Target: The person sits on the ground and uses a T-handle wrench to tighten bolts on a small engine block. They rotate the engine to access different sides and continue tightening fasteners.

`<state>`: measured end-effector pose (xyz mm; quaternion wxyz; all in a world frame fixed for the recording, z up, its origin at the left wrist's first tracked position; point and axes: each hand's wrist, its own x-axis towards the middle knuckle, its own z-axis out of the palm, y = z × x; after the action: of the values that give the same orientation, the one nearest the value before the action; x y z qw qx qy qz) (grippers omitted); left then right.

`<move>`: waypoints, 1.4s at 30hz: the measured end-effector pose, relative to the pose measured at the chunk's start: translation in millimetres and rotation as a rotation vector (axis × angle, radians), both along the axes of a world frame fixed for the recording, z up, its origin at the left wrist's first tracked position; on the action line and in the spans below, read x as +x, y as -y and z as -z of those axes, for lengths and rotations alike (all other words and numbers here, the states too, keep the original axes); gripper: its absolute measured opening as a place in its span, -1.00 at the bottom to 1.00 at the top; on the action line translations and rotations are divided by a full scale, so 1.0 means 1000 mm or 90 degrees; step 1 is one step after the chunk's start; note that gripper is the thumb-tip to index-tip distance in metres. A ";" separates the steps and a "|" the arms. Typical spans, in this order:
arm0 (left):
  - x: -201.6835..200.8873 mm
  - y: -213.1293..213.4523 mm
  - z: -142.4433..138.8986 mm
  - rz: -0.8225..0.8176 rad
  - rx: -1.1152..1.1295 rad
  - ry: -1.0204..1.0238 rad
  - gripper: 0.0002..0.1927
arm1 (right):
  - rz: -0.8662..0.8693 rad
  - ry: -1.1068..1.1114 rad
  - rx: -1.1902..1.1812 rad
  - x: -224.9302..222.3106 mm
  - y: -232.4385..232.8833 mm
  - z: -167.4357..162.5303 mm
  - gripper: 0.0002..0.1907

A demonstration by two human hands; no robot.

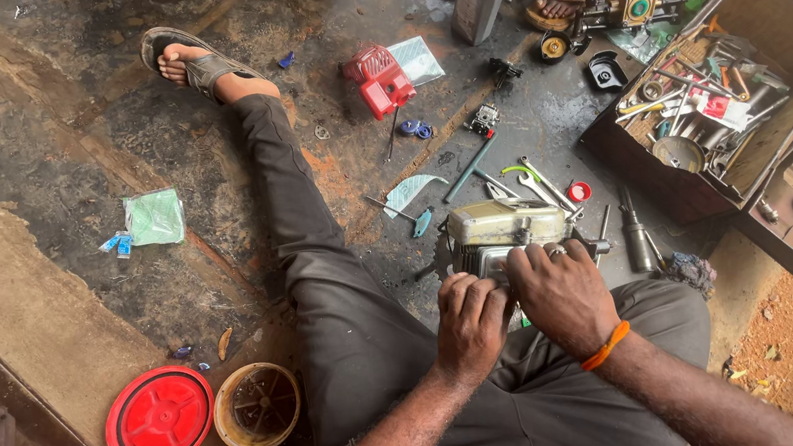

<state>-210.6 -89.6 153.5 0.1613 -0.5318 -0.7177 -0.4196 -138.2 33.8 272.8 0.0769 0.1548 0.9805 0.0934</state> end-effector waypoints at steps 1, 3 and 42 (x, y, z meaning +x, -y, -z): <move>0.001 0.002 0.001 0.013 -0.008 0.005 -0.87 | 0.037 0.030 -0.020 0.000 0.000 0.000 -0.75; 0.003 0.005 0.002 0.015 -0.002 -0.028 -0.84 | 0.066 0.066 -0.031 0.001 0.000 0.000 -0.71; 0.003 -0.006 -0.019 -0.029 -0.025 -0.050 -0.70 | 0.588 -0.385 -0.096 0.218 -0.053 0.072 -0.14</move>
<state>-207.3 -83.5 172.4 0.1882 -0.5344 -0.7309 -0.3806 79.5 86.7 200.3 -0.1640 0.5824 0.7932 -0.0692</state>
